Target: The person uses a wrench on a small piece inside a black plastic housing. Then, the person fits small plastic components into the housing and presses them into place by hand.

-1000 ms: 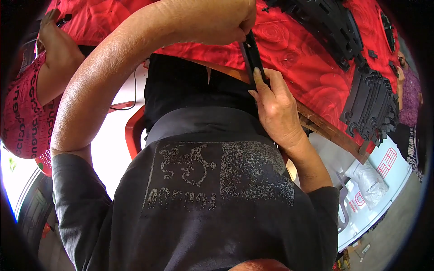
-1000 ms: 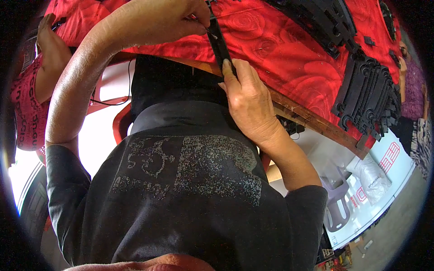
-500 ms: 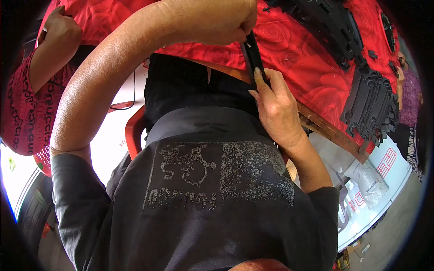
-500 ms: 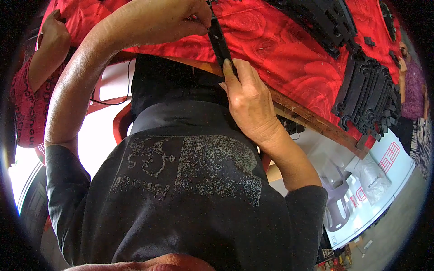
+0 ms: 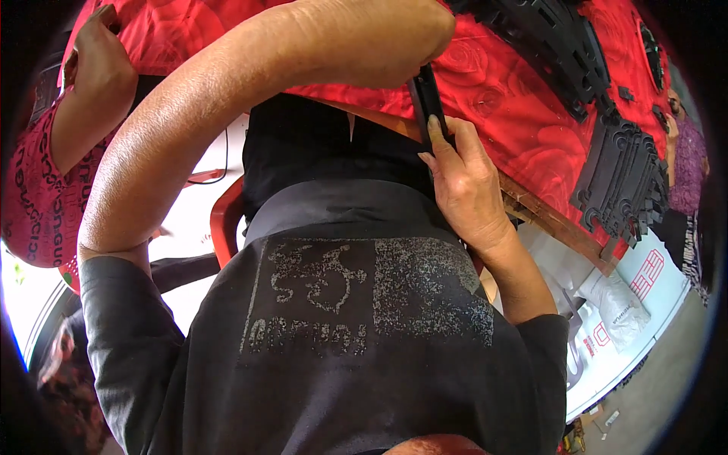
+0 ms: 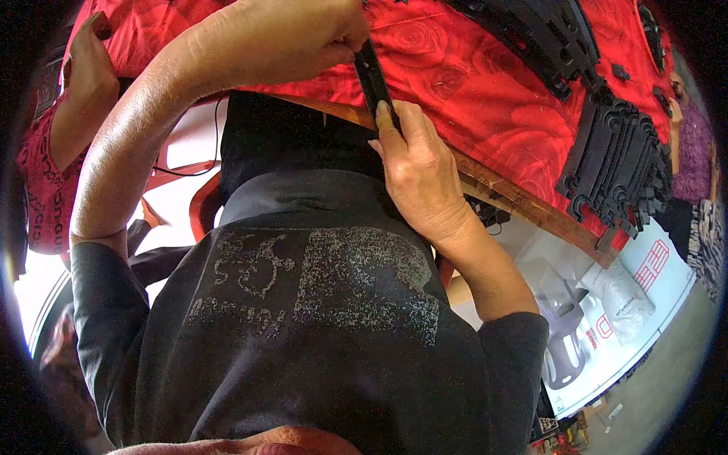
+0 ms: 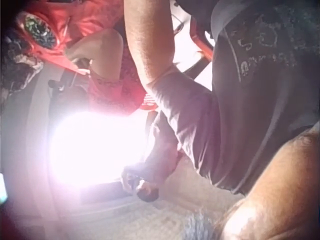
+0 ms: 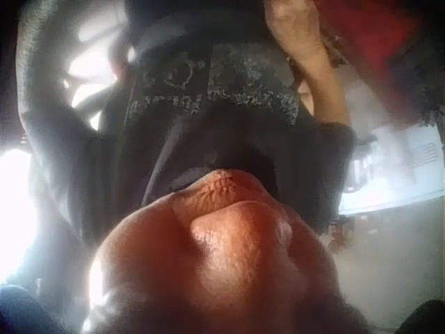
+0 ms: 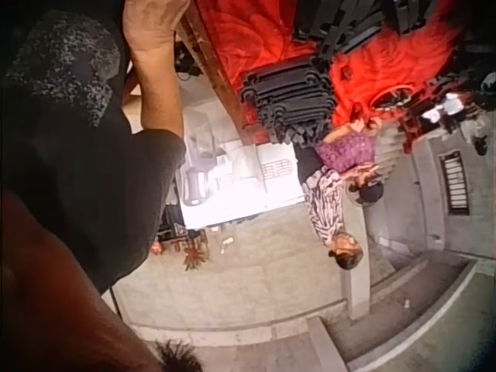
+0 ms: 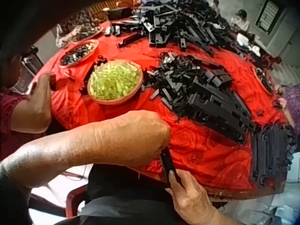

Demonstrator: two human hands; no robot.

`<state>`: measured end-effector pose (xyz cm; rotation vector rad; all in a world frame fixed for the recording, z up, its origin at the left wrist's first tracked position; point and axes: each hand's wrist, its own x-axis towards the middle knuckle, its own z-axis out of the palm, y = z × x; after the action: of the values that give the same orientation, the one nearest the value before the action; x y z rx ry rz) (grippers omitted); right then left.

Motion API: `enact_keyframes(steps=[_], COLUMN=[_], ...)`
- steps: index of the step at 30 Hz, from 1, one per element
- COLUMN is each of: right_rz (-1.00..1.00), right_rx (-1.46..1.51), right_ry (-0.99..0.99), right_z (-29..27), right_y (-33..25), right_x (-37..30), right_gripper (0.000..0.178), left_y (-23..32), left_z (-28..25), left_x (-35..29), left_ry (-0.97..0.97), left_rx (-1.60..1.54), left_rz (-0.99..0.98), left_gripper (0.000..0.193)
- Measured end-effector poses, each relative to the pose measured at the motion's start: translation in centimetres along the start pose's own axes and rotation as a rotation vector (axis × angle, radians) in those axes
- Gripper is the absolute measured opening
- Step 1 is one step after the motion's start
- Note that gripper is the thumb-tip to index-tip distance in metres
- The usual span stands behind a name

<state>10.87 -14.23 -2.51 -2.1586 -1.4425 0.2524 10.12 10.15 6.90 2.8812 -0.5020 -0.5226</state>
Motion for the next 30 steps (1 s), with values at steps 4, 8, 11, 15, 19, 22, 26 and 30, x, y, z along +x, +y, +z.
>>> enact_keyframes(steps=[4, 8, 11, 15, 19, 22, 26, 30], right_rz=[0.001, -0.003, -0.036, -0.009, 0.007, 0.017, 0.035, 0.045], right_rx=[0.01, 0.002, -0.031, -0.002, -0.016, -0.013, 0.007, 0.004], right_ry=[-0.011, -0.011, -0.003, -0.014, -0.026, -0.018, -0.016, 0.004], right_z=[0.0, 0.1, 0.0, 0.1, 0.1, 0.3, 0.5, 0.5], right_y=[0.0, 0.3, 0.3, 0.3, 0.2, 0.2, 0.2, 0.1], right_x=[-0.1, -0.1, -0.1, -0.1, -0.1, -0.2, -0.3, -0.3], right_gripper=[0.049, 0.05, 0.049, 0.053, 0.053, 0.052, 0.051, 0.05], left_y=[0.9, -0.2, -0.7, -0.3, 0.0, -0.2, -0.4, 0.3], left_z=[0.8, -0.5, 0.8, -0.6, -0.6, -0.4, 0.9, 1.2], left_x=[-1.1, 1.1, 1.2, 1.4, 1.7, 1.9, 1.6, 1.1], left_ry=[0.36, -0.095, -0.038, -0.096, -0.095, -0.169, -0.03, 0.055], left_rx=[0.332, -0.023, -0.06, -0.147, -0.103, -0.179, -0.107, -0.057], left_rz=[0.1, 0.036, 0.048, -0.009, -0.016, -0.032, 0.052, 0.05], left_gripper=[0.016, 0.013, 0.012, 0.012, 0.013, 0.013, 0.014, 0.016])
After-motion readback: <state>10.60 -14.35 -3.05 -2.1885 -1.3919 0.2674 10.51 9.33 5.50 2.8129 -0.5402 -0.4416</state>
